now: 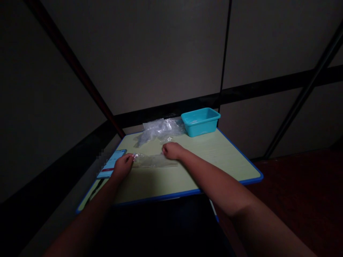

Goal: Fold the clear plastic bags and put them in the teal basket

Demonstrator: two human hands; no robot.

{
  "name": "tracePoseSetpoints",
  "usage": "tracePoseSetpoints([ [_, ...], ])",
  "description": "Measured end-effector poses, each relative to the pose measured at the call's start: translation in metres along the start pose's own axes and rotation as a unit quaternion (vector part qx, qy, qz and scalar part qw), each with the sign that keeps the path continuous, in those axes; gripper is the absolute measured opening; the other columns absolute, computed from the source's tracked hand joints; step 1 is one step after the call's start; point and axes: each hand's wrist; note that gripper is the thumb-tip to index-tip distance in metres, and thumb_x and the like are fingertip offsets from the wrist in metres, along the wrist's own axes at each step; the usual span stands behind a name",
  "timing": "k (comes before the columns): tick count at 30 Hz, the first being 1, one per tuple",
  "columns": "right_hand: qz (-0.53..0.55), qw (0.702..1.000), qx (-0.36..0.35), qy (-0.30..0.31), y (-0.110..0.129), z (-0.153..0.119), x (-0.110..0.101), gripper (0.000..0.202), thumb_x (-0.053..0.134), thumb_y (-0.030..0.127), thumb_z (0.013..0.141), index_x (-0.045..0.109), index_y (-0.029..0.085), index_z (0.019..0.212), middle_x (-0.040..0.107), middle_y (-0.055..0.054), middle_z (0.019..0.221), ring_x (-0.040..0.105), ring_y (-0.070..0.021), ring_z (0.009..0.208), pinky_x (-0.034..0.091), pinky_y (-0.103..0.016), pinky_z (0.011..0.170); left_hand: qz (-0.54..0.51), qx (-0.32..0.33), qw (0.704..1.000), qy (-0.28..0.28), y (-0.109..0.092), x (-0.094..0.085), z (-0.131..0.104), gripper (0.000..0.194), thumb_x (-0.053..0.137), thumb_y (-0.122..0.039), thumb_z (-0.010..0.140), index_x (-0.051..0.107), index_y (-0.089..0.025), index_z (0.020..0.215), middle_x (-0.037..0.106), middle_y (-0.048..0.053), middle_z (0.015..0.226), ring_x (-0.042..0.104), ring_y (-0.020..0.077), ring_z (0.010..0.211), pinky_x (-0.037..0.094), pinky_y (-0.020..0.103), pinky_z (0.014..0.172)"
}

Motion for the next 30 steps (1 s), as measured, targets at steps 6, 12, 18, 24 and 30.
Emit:
tracePoseSetpoints([
  [6,0.002,1.0,0.006,0.006,0.001,-0.003,-0.003,0.014,0.056,0.028,0.081,0.064,0.017,0.077,0.066,-0.006,0.076,0.051,-0.0139,0.065,0.027,-0.024,0.056,0.008,0.001,1.0,-0.005,-0.002,0.001,-0.001,0.027,0.042,-0.036,0.081,0.063,-0.019,0.076,0.068,0.004,0.077,0.059,0.0201,0.075,0.043,0.027,0.067],
  [12,0.007,1.0,-0.025,-0.012,0.007,-0.001,0.002,0.017,0.056,0.033,0.08,0.064,0.018,0.079,0.066,-0.005,0.079,0.053,-0.0156,0.07,0.029,-0.024,0.058,-0.012,0.005,1.0,-0.011,-0.008,0.0,-0.001,0.028,0.041,-0.035,0.082,0.063,-0.018,0.076,0.068,0.004,0.08,0.06,0.02,0.077,0.045,0.028,0.071],
  [18,0.011,0.999,-0.05,-0.015,0.011,0.002,0.006,0.012,0.053,0.022,0.08,0.064,0.017,0.079,0.065,-0.005,0.077,0.052,-0.0148,0.069,0.03,-0.023,0.06,-0.047,0.004,0.999,-0.025,-0.01,-0.001,-0.002,0.026,0.041,-0.034,0.083,0.06,-0.018,0.074,0.066,0.003,0.074,0.059,0.0185,0.074,0.045,0.026,0.068],
  [24,0.019,0.999,-0.029,-0.004,0.013,0.002,0.006,0.012,0.053,0.02,0.08,0.064,0.017,0.079,0.065,-0.004,0.075,0.052,-0.0138,0.066,0.029,-0.023,0.059,-0.1,-0.019,0.994,-0.037,-0.009,0.0,-0.002,0.026,0.041,-0.034,0.084,0.061,-0.018,0.077,0.068,0.003,0.078,0.062,0.0183,0.077,0.047,0.026,0.069],
  [30,0.017,0.999,-0.025,-0.035,0.016,0.003,0.01,0.013,0.054,0.024,0.08,0.064,0.017,0.076,0.065,-0.005,0.075,0.053,-0.0139,0.065,0.03,-0.023,0.059,-0.152,-0.043,0.987,-0.025,-0.009,0.003,-0.002,0.028,0.043,-0.035,0.085,0.064,-0.017,0.085,0.071,0.003,0.081,0.065,0.0179,0.073,0.049,0.027,0.068],
])
Point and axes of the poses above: each hand's wrist, its own z-axis towards the middle knuckle, its own x-axis out of the palm, y = z × x
